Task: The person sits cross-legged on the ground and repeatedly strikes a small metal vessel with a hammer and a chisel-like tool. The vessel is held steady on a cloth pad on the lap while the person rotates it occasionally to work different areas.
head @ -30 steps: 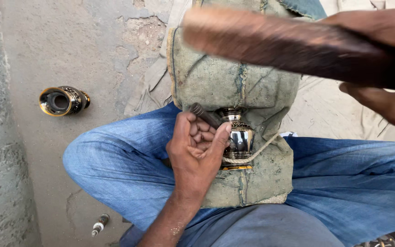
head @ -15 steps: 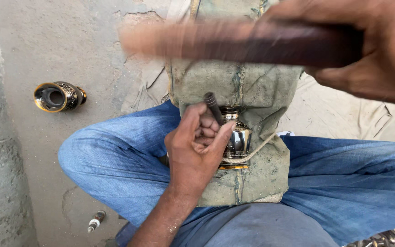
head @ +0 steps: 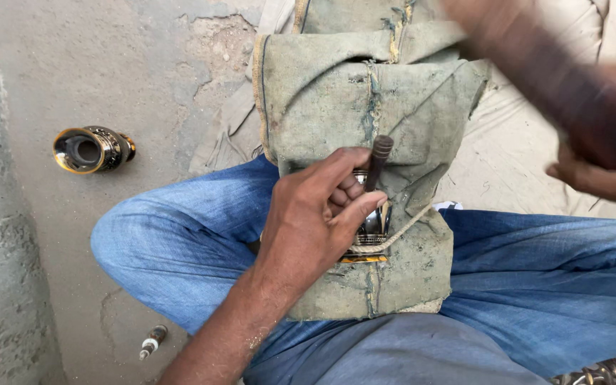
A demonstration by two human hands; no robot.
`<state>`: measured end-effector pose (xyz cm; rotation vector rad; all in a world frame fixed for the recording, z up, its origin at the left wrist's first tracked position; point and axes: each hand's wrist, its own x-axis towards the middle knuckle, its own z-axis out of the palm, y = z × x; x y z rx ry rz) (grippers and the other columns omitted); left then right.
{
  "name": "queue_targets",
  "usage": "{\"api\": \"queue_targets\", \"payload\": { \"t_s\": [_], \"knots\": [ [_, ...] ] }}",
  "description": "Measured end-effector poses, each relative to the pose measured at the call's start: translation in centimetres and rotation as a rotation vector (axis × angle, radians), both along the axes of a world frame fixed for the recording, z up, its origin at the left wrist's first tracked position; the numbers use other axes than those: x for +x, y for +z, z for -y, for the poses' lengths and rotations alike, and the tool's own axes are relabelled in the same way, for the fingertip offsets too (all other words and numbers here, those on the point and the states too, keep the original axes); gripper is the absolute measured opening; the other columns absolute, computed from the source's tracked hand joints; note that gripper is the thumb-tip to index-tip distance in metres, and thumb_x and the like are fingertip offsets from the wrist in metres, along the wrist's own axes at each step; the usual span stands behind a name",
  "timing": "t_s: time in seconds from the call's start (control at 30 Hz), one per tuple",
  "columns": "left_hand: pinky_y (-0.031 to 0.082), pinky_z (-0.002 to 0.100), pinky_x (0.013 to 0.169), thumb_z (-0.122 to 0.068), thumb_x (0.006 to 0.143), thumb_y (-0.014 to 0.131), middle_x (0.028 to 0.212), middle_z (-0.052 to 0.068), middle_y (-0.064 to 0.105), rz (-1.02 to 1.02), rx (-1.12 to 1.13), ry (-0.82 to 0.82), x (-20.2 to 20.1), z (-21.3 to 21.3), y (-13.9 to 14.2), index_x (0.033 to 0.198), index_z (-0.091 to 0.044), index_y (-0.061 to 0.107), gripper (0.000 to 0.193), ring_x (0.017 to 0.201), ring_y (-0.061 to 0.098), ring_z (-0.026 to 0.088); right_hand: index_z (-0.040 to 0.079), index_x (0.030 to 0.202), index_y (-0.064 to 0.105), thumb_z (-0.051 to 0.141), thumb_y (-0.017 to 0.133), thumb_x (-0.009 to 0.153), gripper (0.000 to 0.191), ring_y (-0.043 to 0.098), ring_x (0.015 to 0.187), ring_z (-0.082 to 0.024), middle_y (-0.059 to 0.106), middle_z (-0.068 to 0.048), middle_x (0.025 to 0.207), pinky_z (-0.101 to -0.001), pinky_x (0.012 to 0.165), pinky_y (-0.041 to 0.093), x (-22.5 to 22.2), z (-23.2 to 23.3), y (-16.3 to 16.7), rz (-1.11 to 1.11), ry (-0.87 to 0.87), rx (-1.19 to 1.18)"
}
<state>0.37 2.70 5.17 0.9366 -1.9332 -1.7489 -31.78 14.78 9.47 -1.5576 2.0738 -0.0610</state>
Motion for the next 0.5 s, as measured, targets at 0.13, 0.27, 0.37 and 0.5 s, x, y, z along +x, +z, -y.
{"api": "queue_targets", "payload": {
  "t_s": [0.13,0.27,0.37,0.5],
  "knots": [
    [0.061,0.026,0.061,-0.015,0.087,0.082,0.09,0.008,0.073,-0.05,-0.092,-0.092,-0.2,0.9,0.5,0.129,-0.005,0.066,0.046,0.071,0.071,0.012,0.004,0.135,0.064,0.019,0.076,0.082,0.056,0.075,0.083,-0.023,0.073,-0.014,0.101,-0.0402,0.077,0.063,2.3,-2.4,0.3,0.021,-0.125,-0.014],
    [0.062,0.032,0.071,-0.019,0.09,0.08,0.101,0.008,0.075,-0.119,-0.244,-0.224,-0.3,1.7,0.8,0.129,-0.008,0.067,0.042,0.08,0.074,0.017,-0.001,0.13,0.065,0.026,0.074,0.085,0.053,0.073,0.084,-0.026,0.071,-0.017,0.099,-0.0434,0.078,0.062,4.2,-3.9,1.9,-0.117,-0.573,0.38],
    [0.061,0.035,0.072,-0.02,0.089,0.078,0.101,0.007,0.076,-0.124,-0.286,-0.337,-0.7,2.3,0.7,0.128,-0.011,0.068,0.041,0.082,0.075,0.019,-0.001,0.123,0.066,0.026,0.073,0.086,0.046,0.075,0.081,-0.024,0.073,-0.015,0.095,-0.0393,0.076,0.064,6.7,-6.0,2.4,-0.063,-0.34,0.127],
    [0.06,0.035,0.069,-0.023,0.085,0.078,0.094,0.002,0.078,-0.075,-0.301,-0.47,-1.5,2.4,0.4,0.126,-0.017,0.071,0.041,0.078,0.074,0.016,-0.001,0.119,0.068,0.015,0.077,0.087,0.038,0.076,0.08,-0.023,0.074,-0.016,0.095,-0.0369,0.074,0.066,9.2,-8.7,1.2,-0.103,-0.419,0.131]
  ]
}}
